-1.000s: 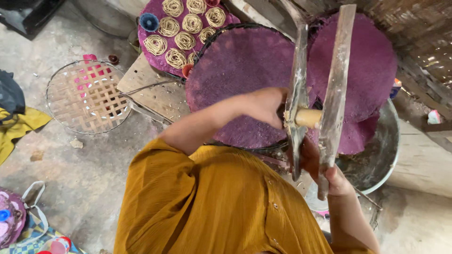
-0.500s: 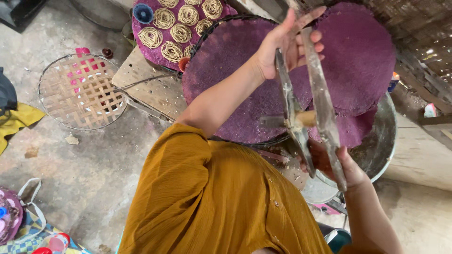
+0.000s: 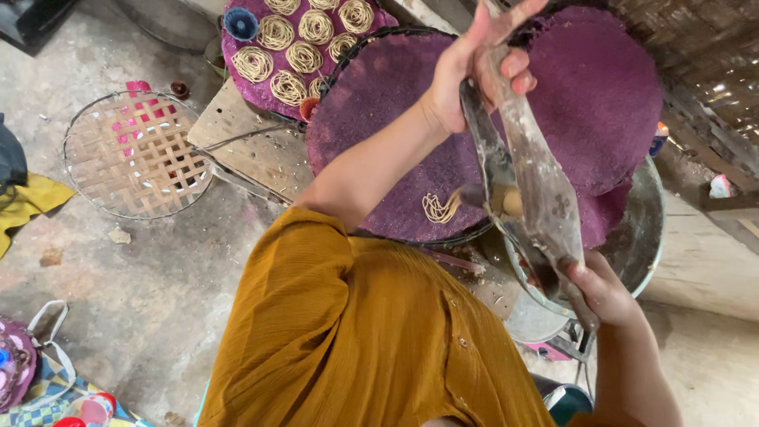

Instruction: The person packs dough into a hand-held extruder press and squeezes it to extrude noodle strands onto round purple trays, forming spiral nests. They cut the strands free by hand, cover finished trays with cloth, and reload the press with more dough from a basin to continue.

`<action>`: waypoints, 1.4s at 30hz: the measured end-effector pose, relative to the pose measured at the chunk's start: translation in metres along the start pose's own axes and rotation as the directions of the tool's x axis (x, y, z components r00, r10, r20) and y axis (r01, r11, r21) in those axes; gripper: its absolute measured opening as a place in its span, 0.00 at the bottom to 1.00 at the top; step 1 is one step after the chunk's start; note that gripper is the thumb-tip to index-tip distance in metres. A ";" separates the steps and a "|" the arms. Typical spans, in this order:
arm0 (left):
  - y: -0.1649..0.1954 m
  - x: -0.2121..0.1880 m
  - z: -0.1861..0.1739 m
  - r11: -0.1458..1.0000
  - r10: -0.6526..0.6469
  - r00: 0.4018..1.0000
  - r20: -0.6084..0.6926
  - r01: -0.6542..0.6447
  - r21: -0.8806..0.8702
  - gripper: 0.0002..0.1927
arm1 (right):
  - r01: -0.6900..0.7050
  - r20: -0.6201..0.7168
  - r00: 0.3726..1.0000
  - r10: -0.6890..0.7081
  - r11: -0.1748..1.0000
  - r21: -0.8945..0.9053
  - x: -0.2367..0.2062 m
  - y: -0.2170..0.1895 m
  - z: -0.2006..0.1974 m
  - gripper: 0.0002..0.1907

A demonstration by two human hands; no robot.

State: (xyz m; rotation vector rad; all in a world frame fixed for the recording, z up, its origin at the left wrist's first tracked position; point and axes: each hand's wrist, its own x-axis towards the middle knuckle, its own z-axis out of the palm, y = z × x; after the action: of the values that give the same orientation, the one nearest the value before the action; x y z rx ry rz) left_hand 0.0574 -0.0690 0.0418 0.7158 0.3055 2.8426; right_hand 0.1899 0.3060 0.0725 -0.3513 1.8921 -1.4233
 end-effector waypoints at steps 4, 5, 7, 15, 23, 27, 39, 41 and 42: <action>0.021 -0.007 0.013 0.999 -0.015 1.000 -0.015 0.015 0.033 0.41 | 0.098 0.060 0.993 -0.099 0.995 0.015 0.000 0.017 0.015 0.43; 0.020 -0.013 0.017 0.999 -0.016 1.000 0.000 0.016 0.045 0.43 | 0.096 0.068 0.993 -0.096 0.995 0.006 -0.003 0.022 0.017 0.44; 0.009 -0.026 0.024 0.998 -0.045 0.998 -0.032 0.047 0.050 0.42 | 0.112 0.117 0.987 -0.106 0.993 -0.046 -0.012 0.028 0.010 0.42; 0.017 -0.011 0.017 0.995 0.021 1.000 -0.019 -0.019 0.101 0.39 | -0.009 -0.094 0.996 -0.008 0.984 -0.176 -0.009 0.035 -0.017 0.38; 0.006 -0.062 0.018 0.983 -0.055 0.987 -0.153 0.080 0.163 0.41 | 0.044 0.039 0.998 -0.044 0.999 -0.006 -0.012 0.071 0.020 0.38; -0.012 -0.054 -0.001 0.984 -0.162 0.982 -0.099 0.169 0.061 0.41 | -0.053 -0.015 0.999 0.052 0.997 -0.053 -0.017 0.086 0.009 0.40; 0.018 -0.007 0.016 0.976 -0.215 0.970 0.111 0.218 -0.018 0.45 | 0.099 0.125 0.985 -0.121 0.981 0.169 -0.008 0.034 0.004 0.47; 0.034 -0.012 0.010 0.990 -0.137 0.985 0.108 0.137 0.012 0.40 | 0.079 0.142 0.985 -0.101 0.984 0.159 0.013 0.023 0.019 0.45; 0.040 -0.018 0.005 0.994 -0.113 0.991 0.073 0.112 0.011 0.37 | 0.041 0.155 0.986 -0.069 0.983 0.177 0.026 0.019 0.027 0.45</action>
State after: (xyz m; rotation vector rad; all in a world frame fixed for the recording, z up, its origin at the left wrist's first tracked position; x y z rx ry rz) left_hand 0.0697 -0.1107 0.0482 0.7764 0.3333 2.7037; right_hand 0.1939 0.2774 0.0421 -0.4234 1.6285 -1.5361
